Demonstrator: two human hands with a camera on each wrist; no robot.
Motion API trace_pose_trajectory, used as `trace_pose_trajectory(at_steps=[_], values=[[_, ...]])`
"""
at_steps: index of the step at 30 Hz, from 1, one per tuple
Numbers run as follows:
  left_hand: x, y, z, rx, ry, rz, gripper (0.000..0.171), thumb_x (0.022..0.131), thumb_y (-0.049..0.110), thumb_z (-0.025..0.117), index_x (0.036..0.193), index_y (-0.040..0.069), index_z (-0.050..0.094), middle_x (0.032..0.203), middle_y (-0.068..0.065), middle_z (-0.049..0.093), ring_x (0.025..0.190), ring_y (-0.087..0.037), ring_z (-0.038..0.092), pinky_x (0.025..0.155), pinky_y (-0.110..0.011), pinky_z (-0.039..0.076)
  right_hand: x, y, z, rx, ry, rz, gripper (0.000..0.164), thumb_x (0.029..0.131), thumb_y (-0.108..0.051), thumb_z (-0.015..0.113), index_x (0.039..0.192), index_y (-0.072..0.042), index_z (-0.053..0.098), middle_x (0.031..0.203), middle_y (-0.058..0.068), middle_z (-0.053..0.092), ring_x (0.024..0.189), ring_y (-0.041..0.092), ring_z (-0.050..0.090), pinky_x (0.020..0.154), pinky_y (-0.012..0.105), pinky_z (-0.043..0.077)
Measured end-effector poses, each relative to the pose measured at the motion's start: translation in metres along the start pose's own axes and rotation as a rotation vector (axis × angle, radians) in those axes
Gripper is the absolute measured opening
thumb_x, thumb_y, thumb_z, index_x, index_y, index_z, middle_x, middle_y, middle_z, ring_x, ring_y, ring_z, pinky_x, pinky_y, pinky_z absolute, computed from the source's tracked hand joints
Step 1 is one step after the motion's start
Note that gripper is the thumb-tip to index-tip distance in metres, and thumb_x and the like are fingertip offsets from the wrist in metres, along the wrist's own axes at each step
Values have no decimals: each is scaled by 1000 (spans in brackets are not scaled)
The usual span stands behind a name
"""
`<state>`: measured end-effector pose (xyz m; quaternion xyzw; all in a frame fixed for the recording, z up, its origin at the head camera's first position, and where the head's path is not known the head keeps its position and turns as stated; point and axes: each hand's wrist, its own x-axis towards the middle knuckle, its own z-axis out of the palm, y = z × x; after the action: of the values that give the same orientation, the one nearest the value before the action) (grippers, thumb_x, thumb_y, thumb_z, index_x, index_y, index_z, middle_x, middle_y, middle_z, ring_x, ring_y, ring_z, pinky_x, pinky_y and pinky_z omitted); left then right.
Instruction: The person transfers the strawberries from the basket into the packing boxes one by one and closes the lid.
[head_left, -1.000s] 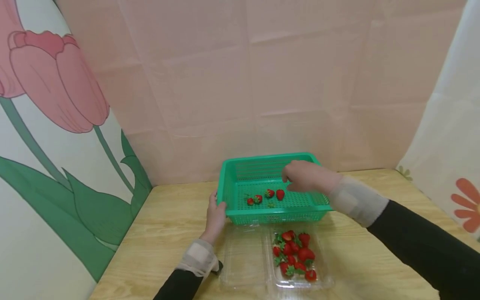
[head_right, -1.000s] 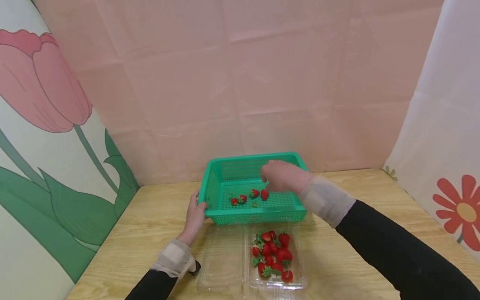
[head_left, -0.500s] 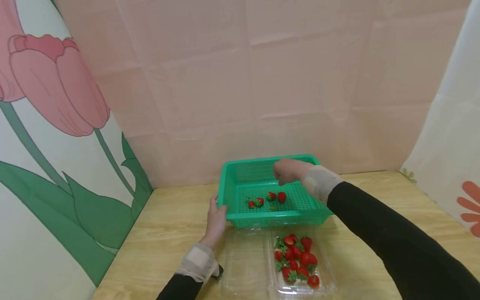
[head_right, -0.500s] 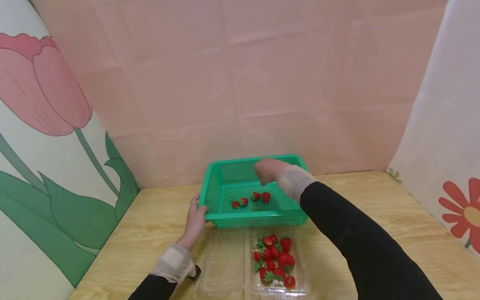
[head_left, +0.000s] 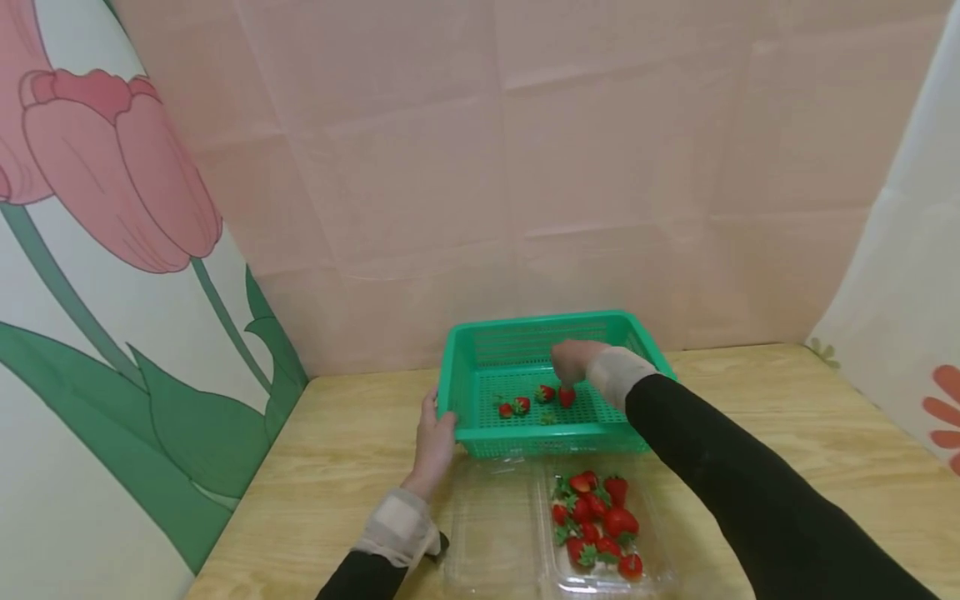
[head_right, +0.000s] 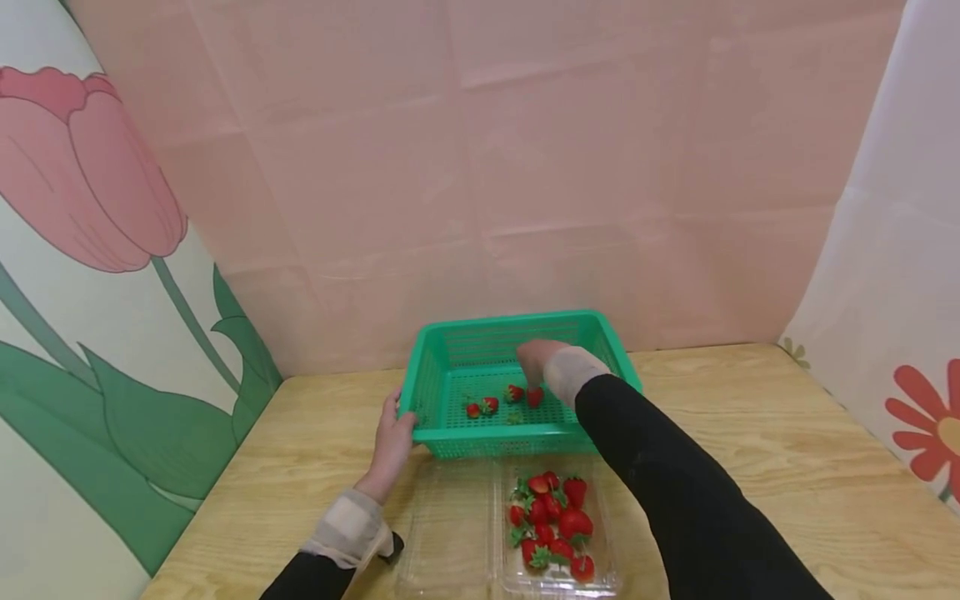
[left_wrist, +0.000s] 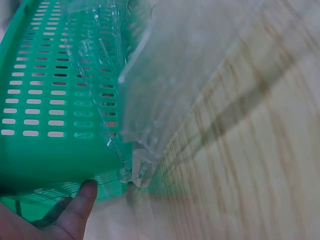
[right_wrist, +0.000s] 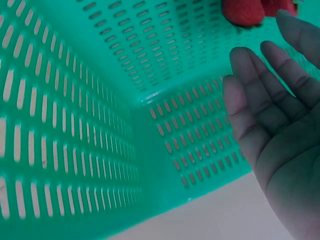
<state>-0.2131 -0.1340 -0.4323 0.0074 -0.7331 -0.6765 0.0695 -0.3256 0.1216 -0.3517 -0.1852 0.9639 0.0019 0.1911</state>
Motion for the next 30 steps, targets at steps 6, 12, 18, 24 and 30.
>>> trace_pose_trajectory(at_steps=[6,12,18,24,30], values=[[-3,2,0,8,7,9,54,94,7,39,147,6,31,136,-21,49,121,-36,49,98,-54,39,2,-1,9,-7,-26,28,39,87,-2,62,60,-19,39,66,1,41,58,17,33,54,34,30],[-4,4,2,8,17,10,54,93,6,40,146,5,32,135,-21,50,121,-36,49,98,-53,38,4,2,18,-12,-42,23,44,84,-2,62,58,-20,32,61,-2,27,55,16,24,54,34,27],[-3,3,5,5,10,10,55,93,7,41,147,5,32,136,-20,49,120,-34,49,98,-51,38,4,6,26,31,-36,1,44,84,-2,64,58,-20,34,59,-3,25,54,15,24,53,33,26],[-5,4,3,-2,0,14,53,94,7,40,147,5,31,136,-20,49,122,-35,48,99,-53,37,7,8,28,83,-33,32,41,86,-7,67,59,-19,39,57,-4,30,54,15,28,52,32,29],[-2,3,3,9,5,-1,56,93,9,41,148,7,30,137,-19,48,122,-33,47,100,-52,37,5,11,21,164,-45,46,15,84,-16,73,78,-13,60,75,0,56,66,16,52,57,32,42]])
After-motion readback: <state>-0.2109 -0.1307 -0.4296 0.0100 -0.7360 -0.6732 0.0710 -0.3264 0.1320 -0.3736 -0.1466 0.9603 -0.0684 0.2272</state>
